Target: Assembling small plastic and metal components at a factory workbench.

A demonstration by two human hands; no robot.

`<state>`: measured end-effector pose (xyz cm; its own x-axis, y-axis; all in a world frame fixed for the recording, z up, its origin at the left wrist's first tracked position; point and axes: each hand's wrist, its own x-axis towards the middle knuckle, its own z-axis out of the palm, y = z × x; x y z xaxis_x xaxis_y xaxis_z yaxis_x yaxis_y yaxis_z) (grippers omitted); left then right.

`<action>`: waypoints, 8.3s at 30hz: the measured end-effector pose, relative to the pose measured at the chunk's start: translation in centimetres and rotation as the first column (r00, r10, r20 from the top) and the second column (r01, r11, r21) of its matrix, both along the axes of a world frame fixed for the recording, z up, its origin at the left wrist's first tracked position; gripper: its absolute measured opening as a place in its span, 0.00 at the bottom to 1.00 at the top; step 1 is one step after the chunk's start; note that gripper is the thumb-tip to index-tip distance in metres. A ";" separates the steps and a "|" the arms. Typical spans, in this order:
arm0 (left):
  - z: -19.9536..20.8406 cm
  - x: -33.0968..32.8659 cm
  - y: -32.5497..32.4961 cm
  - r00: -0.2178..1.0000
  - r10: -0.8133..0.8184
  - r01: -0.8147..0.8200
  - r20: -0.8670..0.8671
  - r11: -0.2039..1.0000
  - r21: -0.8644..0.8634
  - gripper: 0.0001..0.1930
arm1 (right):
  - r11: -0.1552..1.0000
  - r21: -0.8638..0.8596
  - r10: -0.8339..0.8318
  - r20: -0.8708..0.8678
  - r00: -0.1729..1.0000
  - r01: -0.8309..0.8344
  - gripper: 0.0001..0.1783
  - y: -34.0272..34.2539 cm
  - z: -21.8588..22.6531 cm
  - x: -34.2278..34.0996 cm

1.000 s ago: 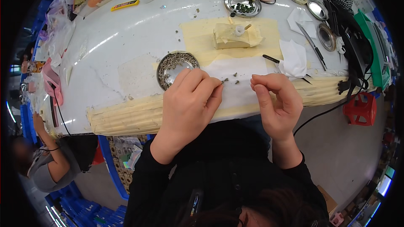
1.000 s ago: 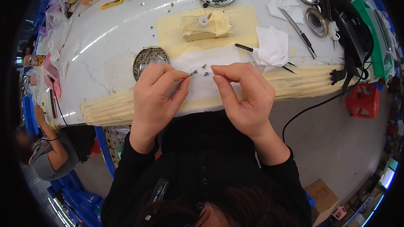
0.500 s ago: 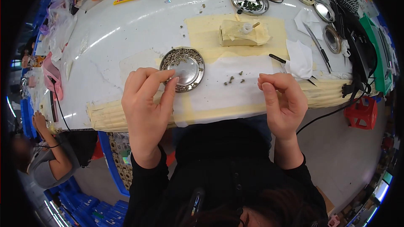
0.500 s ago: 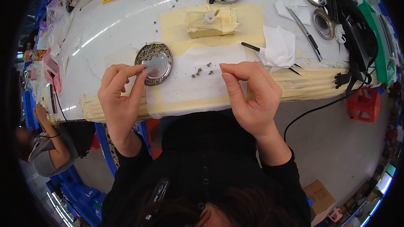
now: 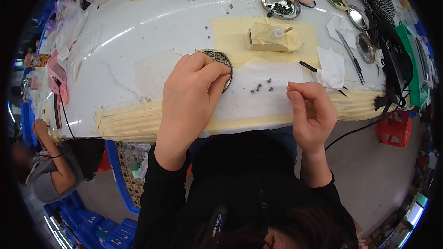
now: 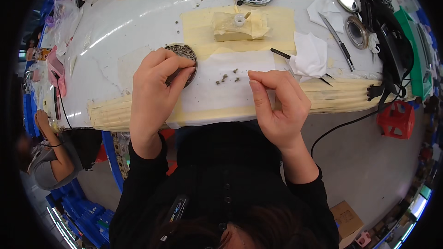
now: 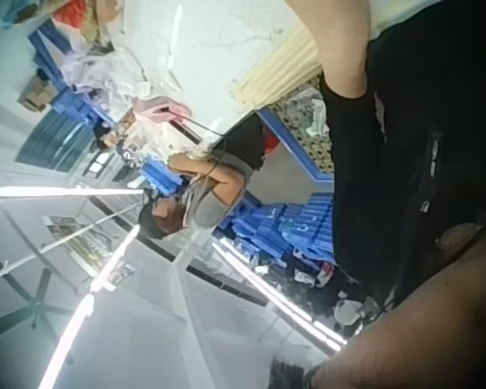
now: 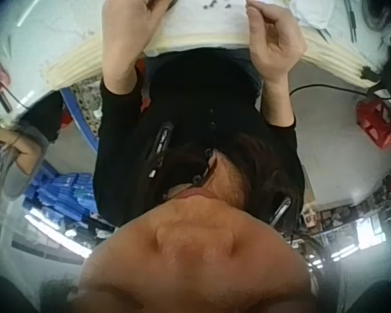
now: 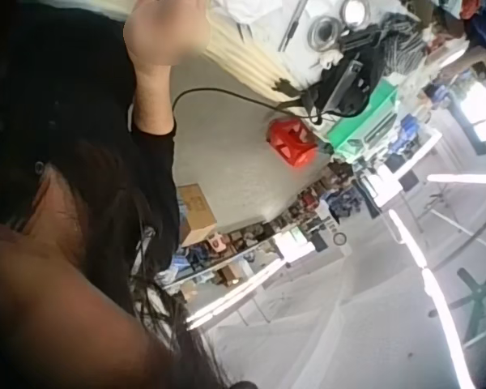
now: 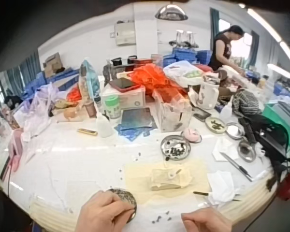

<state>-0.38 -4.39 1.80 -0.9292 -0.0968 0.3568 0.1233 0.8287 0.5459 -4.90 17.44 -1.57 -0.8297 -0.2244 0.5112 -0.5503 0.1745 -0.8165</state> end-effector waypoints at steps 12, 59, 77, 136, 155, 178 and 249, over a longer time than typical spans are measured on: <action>0.7 -0.1 -0.1 0.998 -0.036 0.032 0.048 0.996 0.085 0.05 | 1.000 0.007 0.018 -0.004 1.000 -0.018 0.07 0.0 0.4 0.2; 0.2 1.7 3.0 0.905 -0.176 0.268 -0.388 0.943 0.196 0.12 | 0.847 -0.435 0.494 0.433 0.754 -0.305 0.07 -2.2 2.1 1.3; -0.2 1.5 2.9 0.926 -0.203 0.328 -0.318 0.848 0.415 0.11 | 0.783 -0.552 0.594 0.529 0.606 -0.286 0.06 -1.7 2.6 1.1; -0.5 0.0 3.6 0.896 -0.176 0.350 -0.408 0.846 0.403 0.11 | 0.786 -0.523 0.581 0.439 0.685 -0.331 0.05 -2.0 2.4 0.3; -0.2 0.1 2.9 0.907 -0.294 0.408 -0.301 0.789 0.459 0.13 | 0.762 -0.520 0.640 0.507 0.578 -0.387 0.08 -1.2 2.8 0.0; -0.6 0.2 3.2 0.911 -0.248 0.397 -0.330 0.746 0.535 0.10 | 0.775 -0.502 0.610 0.436 0.661 -0.385 0.07 -1.9 2.4 0.8; -0.9 0.4 3.0 0.925 -0.048 0.243 -0.376 0.837 0.490 0.09 | 0.886 -0.410 0.294 0.134 0.946 -0.218 0.06 -2.8 4.7 -1.6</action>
<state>0.06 -1.35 0.94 -0.7795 -0.2302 0.5825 0.4741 0.3908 0.7890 -6.51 14.64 3.16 -0.8586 -0.2599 0.4419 -0.3632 -0.3002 -0.8820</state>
